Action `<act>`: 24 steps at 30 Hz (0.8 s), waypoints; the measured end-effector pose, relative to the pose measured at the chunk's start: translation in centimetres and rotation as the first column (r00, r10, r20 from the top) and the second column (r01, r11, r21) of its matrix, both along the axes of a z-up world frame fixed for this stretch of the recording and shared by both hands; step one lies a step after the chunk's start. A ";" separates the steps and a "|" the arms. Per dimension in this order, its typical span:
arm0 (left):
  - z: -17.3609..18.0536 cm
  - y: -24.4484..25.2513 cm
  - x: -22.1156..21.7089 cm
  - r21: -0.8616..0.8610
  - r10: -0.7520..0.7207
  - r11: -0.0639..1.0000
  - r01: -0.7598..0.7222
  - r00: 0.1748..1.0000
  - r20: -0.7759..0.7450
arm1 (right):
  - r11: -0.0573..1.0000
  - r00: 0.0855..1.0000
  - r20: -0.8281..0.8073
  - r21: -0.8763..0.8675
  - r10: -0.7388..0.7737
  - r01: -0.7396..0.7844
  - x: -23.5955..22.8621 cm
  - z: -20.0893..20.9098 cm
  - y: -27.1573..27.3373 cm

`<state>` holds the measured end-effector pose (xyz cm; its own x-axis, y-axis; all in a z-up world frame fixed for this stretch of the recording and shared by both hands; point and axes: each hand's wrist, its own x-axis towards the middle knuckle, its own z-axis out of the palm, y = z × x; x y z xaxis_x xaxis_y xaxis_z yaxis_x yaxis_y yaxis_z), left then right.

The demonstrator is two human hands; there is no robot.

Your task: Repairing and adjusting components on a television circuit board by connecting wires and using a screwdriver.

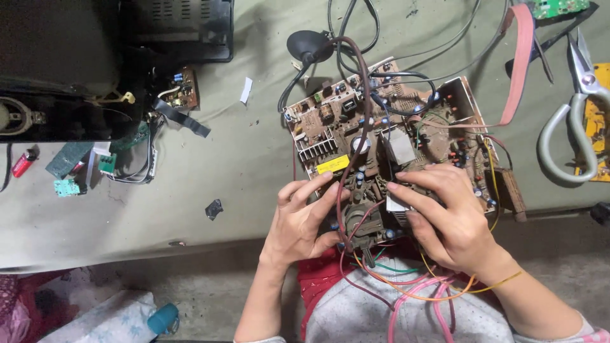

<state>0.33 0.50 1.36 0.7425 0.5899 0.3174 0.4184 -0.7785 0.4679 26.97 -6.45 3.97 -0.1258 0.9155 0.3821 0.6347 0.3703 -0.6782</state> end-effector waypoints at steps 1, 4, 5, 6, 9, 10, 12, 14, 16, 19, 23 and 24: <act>0.1 0.0 0.1 0.000 -0.001 1.000 0.001 1.000 -0.002 | 1.000 1.000 -0.002 0.000 -0.001 0.001 0.0 -0.1 0.0; 0.2 0.0 0.1 -0.017 -0.008 1.000 0.008 1.000 -0.013 | 1.000 1.000 -0.002 -0.001 -0.003 0.003 0.0 -0.1 0.0; 0.1 -0.1 0.1 -0.019 -0.007 1.000 0.007 1.000 -0.006 | 1.000 1.000 -0.002 -0.004 -0.004 0.004 0.0 -0.1 0.0; 0.0 -0.1 0.1 -0.022 -0.007 1.000 0.007 1.000 0.002 | 1.000 1.000 -0.001 -0.007 -0.005 0.005 0.0 -0.1 -0.1; 0.1 -0.2 0.2 -0.057 0.013 0.998 -0.013 1.000 0.008 | 1.000 1.000 0.001 -0.006 0.000 0.000 0.0 -0.2 0.0; 0.2 -0.2 0.3 -0.059 0.014 0.998 -0.013 1.000 0.008 | 1.000 1.000 0.001 -0.008 0.001 -0.001 0.0 -0.2 -0.1; 0.3 -0.2 0.3 -0.066 0.007 0.998 -0.006 1.000 0.015 | 1.000 1.000 0.004 -0.020 0.002 -0.002 0.0 -0.1 -0.1; 0.3 -0.2 0.2 -0.074 0.014 0.997 -0.013 1.000 0.022 | 1.000 1.000 -0.013 -0.011 0.005 -0.005 -0.1 -0.1 0.0; 0.4 -0.5 0.1 -0.082 0.019 0.997 -0.016 0.999 0.032 | 1.000 1.000 -0.027 -0.003 0.006 -0.006 -0.1 0.0 -0.3; 0.4 -1.5 -0.2 -0.120 0.072 0.990 -0.070 0.997 0.011 | 0.997 0.998 -0.026 0.038 -0.062 0.063 0.3 0.0 -1.5; -1.2 -4.4 -0.7 -0.026 0.305 0.952 -0.305 0.939 0.161 | 0.964 0.964 -0.028 -0.011 -0.266 0.266 1.6 -1.1 -4.9; -1.8 -5.2 -0.9 -0.007 0.389 0.917 -0.399 0.889 0.240 | 0.941 0.941 -0.013 -0.020 -0.339 0.339 1.9 -1.5 -5.9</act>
<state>-0.62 -4.73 -0.44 0.3538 0.8014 0.4823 0.5784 -0.5926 0.5605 28.87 -12.39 2.50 0.1990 0.9093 0.3654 0.7096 0.1234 -0.6937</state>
